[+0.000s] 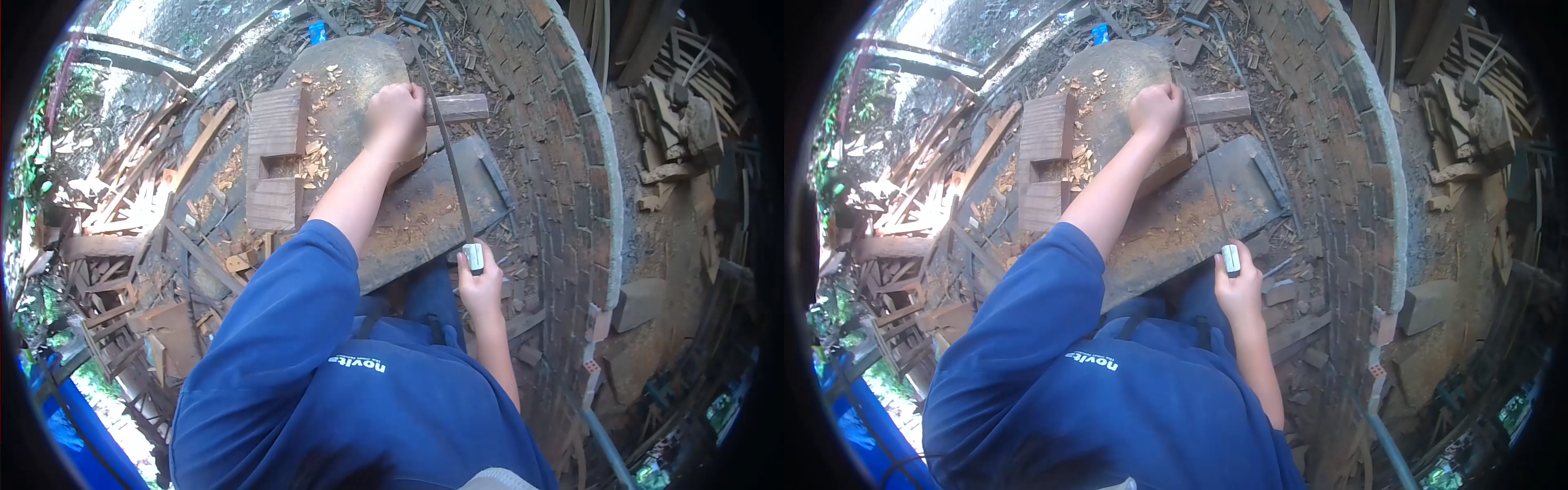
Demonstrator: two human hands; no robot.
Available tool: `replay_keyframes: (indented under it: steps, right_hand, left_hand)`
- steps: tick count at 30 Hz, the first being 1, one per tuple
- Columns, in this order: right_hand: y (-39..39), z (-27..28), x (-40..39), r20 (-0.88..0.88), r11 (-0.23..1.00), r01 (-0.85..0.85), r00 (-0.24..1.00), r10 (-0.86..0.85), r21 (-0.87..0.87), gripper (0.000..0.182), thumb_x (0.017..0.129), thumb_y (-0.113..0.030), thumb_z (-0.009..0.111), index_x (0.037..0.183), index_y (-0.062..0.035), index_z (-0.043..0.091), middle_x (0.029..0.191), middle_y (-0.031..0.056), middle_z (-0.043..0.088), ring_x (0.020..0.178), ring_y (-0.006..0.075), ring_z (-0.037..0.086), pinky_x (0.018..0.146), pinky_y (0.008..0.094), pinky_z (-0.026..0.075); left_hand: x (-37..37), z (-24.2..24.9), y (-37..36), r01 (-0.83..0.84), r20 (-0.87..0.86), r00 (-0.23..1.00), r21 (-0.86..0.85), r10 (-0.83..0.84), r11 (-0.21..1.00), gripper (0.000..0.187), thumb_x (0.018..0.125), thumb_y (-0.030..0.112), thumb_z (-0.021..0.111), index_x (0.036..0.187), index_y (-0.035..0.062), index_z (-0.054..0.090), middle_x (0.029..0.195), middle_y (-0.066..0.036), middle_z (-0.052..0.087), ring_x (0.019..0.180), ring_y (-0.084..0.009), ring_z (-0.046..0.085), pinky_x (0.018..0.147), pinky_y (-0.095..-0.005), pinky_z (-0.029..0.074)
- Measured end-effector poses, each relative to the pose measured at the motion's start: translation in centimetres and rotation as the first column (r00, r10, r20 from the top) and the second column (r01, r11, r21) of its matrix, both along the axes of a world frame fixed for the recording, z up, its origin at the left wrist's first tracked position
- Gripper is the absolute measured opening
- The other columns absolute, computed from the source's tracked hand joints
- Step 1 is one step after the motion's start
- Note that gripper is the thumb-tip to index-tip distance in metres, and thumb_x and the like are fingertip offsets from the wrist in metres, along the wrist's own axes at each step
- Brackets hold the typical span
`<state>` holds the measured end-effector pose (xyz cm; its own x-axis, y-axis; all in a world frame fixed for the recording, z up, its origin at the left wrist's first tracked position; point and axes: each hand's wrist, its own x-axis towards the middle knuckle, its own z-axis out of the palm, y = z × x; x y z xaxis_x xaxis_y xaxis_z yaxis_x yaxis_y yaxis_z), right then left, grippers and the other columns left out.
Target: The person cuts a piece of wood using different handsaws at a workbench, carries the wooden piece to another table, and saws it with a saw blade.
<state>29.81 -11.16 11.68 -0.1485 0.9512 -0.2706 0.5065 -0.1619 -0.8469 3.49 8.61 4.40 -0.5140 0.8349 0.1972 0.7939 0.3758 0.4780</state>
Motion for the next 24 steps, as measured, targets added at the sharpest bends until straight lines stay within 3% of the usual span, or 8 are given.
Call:
replay_keyframes:
  steps: [3, 7, 9, 10, 14, 19, 21, 24]
  right_hand:
    - [-0.6, 0.7, 0.6, 0.017, 0.998, -0.009, 1.0, 0.01, -0.054, 0.034, 0.09, -0.012, 0.067, 0.12, 0.0007, 0.058, 0.087, 0.0217, 0.069, 0.084, 0.0356, 0.071, 0.074, 0.0382, 0.053]
    - [-1.7, 0.5, 0.5, -0.006, 0.999, -0.043, 0.999, 0.043, -0.032, 0.042, 0.091, -0.008, 0.064, 0.131, -0.002, 0.051, 0.107, 0.0253, 0.066, 0.096, 0.0408, 0.067, 0.079, 0.0412, 0.053]
    - [-2.0, -0.8, 0.3, 0.066, 0.959, -0.043, 0.997, 0.025, 0.279, 0.043, 0.092, -0.007, 0.063, 0.133, -0.0049, 0.05, 0.115, 0.0249, 0.062, 0.1, 0.0407, 0.066, 0.08, 0.0429, 0.054]
    - [-2.1, -1.7, 0.3, 0.064, 0.971, -0.045, 0.997, 0.031, 0.234, 0.046, 0.091, -0.005, 0.062, 0.135, -0.008, 0.049, 0.116, 0.0234, 0.061, 0.1, 0.0412, 0.065, 0.08, 0.0456, 0.054]
    - [0.2, -1.7, -1.5, 0.119, 0.971, -0.133, 0.987, 0.11, 0.2, 0.056, 0.085, -0.001, 0.062, 0.138, -0.0104, 0.045, 0.111, 0.0223, 0.062, 0.096, 0.042, 0.064, 0.078, 0.0486, 0.054]
    - [4.8, -4.0, -5.2, 0.204, 0.965, -0.167, 0.971, 0.125, 0.204, 0.068, 0.082, -0.002, 0.066, 0.142, -0.0144, 0.039, 0.1, 0.0219, 0.061, 0.085, 0.0438, 0.064, 0.072, 0.0509, 0.053]
    - [4.6, -4.7, -4.7, 0.166, 0.964, -0.167, 0.977, 0.134, 0.206, 0.069, 0.081, -0.003, 0.067, 0.143, -0.0146, 0.039, 0.098, 0.0221, 0.061, 0.083, 0.044, 0.064, 0.071, 0.0515, 0.053]
    - [3.7, -4.8, -4.2, 0.112, 0.966, -0.162, 0.984, 0.141, 0.204, 0.07, 0.08, -0.004, 0.068, 0.143, -0.015, 0.039, 0.095, 0.023, 0.061, 0.081, 0.0441, 0.064, 0.07, 0.0523, 0.053]
  left_hand:
    - [0.3, 0.6, 0.1, -0.052, 0.037, 0.998, -0.115, 0.057, 0.992, 0.036, 0.089, 0.032, 0.051, 0.077, 0.0077, 0.075, 0.08, -0.016, 0.071, 0.078, -0.0336, 0.069, 0.073, -0.0455, 0.054]
    - [0.8, -0.1, 0.8, -0.104, -0.038, 0.994, -0.169, 0.099, 0.98, 0.036, 0.091, 0.032, 0.051, 0.077, 0.0091, 0.075, 0.079, -0.015, 0.071, 0.078, -0.0344, 0.069, 0.073, -0.0459, 0.054]
    - [1.0, -0.2, 0.8, -0.118, -0.088, 0.99, -0.146, 0.106, 0.982, 0.036, 0.092, 0.032, 0.051, 0.075, 0.0086, 0.074, 0.079, -0.015, 0.07, 0.078, -0.0347, 0.068, 0.072, -0.0465, 0.053]
    - [1.0, -0.6, 0.6, -0.062, -0.072, 0.996, -0.059, 0.058, 0.996, 0.036, 0.093, 0.031, 0.051, 0.073, 0.0079, 0.071, 0.077, -0.014, 0.069, 0.075, -0.0346, 0.068, 0.07, -0.0465, 0.053]
    - [0.9, -2.0, -0.3, 0.18, -0.216, 0.967, 0.211, -0.134, 0.961, 0.034, 0.093, 0.028, 0.049, 0.069, 0.0074, 0.062, 0.073, -0.012, 0.066, 0.069, -0.0332, 0.065, 0.065, -0.0459, 0.051]
    - [0.9, -3.3, -0.2, 0.216, -0.331, 0.932, 0.187, -0.145, 0.958, 0.029, 0.091, 0.026, 0.05, 0.072, 0.0083, 0.063, 0.073, -0.011, 0.065, 0.068, -0.0327, 0.064, 0.062, -0.0461, 0.051]
    - [0.8, -2.6, 0.6, 0.123, -0.344, 0.933, 0.041, -0.102, 0.992, 0.027, 0.09, 0.026, 0.051, 0.075, 0.009, 0.065, 0.073, -0.011, 0.065, 0.067, -0.0325, 0.064, 0.06, -0.0466, 0.051]
    - [1.0, -2.6, 0.2, 0.133, -0.234, 0.963, -0.012, -0.132, 0.991, 0.032, 0.091, 0.029, 0.05, 0.075, 0.0065, 0.067, 0.078, -0.016, 0.067, 0.074, -0.0356, 0.065, 0.069, -0.0483, 0.051]
